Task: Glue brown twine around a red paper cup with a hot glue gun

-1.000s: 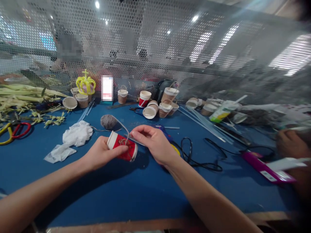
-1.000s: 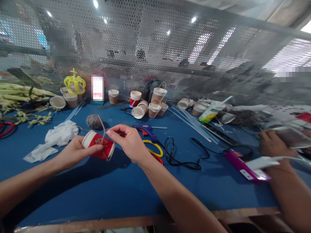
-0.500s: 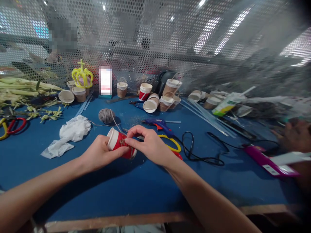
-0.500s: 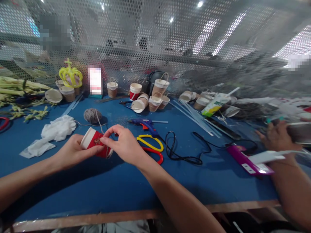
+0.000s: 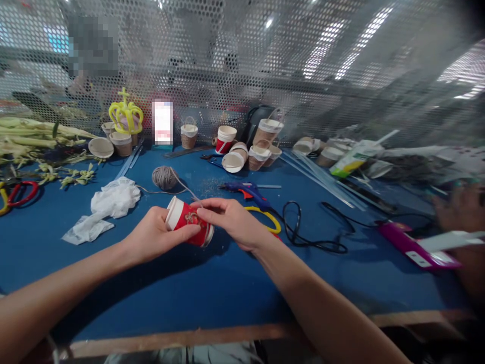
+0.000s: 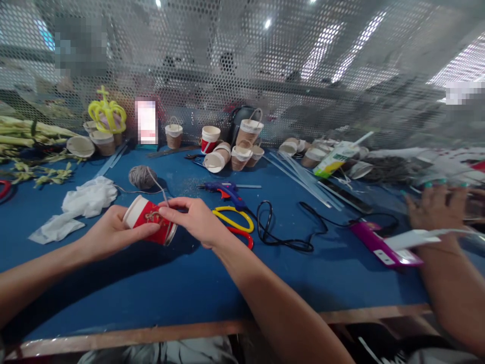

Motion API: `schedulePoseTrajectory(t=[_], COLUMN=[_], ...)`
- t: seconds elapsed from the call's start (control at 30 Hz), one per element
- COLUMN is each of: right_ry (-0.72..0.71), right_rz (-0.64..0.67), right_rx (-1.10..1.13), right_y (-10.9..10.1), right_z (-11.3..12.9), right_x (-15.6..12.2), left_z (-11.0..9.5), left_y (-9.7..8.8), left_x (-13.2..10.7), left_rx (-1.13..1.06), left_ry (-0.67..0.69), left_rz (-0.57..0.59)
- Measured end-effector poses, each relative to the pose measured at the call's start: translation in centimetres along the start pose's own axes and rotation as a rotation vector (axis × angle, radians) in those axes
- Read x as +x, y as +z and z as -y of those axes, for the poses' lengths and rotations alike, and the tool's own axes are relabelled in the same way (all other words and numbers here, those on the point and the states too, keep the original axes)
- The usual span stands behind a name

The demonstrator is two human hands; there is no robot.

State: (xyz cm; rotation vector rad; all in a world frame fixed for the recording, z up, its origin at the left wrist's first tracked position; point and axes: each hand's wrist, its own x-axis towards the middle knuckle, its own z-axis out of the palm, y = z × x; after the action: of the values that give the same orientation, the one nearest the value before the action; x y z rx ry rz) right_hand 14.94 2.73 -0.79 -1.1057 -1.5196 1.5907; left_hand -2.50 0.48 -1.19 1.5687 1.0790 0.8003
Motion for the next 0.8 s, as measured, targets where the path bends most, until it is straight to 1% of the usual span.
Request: schedulePoseTrajectory(t=[0.07, 0.1, 0.2, 0.33, 0.47, 0.6, 0.8], right_ry=[-0.046, -0.075, -0.157, -0.227, -0.275, -0.314, -0.317], right_rz=[-0.091, -0.122, -0.178, -0.219, -0.272, -0.271, -0.296], right_rx=[0.131, 0.162, 0.149, 0.112, 0.043, -0.046, -0.095], right_y=[-0.01, -0.1, -0.54, -0.93, -0.89, -0.63, -0.44], right_z=[-0.16, -0.14, 0.22, 0.7, 0.61, 0.6, 0.63], right_x=[0.18, 0.2, 0.02, -0.36, -0.51, -0.62, -0.5], left_z=[0.08, 0.12, 0.23, 0.3, 0.24, 0.06, -0.06], left_y=[-0.07, -0.12, -0.31, -0.38, -0.25, -0.1, 0.1], left_x=[0.12, 0.22, 0.58, 0.87, 0.81, 0.59, 0.39], left_rx=[-0.085, -0.14, -0.295, -0.393, -0.403, -0.368, -0.353], left_ry=[-0.043, -0.072, -0.144, -0.199, -0.216, -0.224, -0.22], left_rz=[0.02, 0.022, 0.007, 0.003, 0.003, 0.022, 0.056])
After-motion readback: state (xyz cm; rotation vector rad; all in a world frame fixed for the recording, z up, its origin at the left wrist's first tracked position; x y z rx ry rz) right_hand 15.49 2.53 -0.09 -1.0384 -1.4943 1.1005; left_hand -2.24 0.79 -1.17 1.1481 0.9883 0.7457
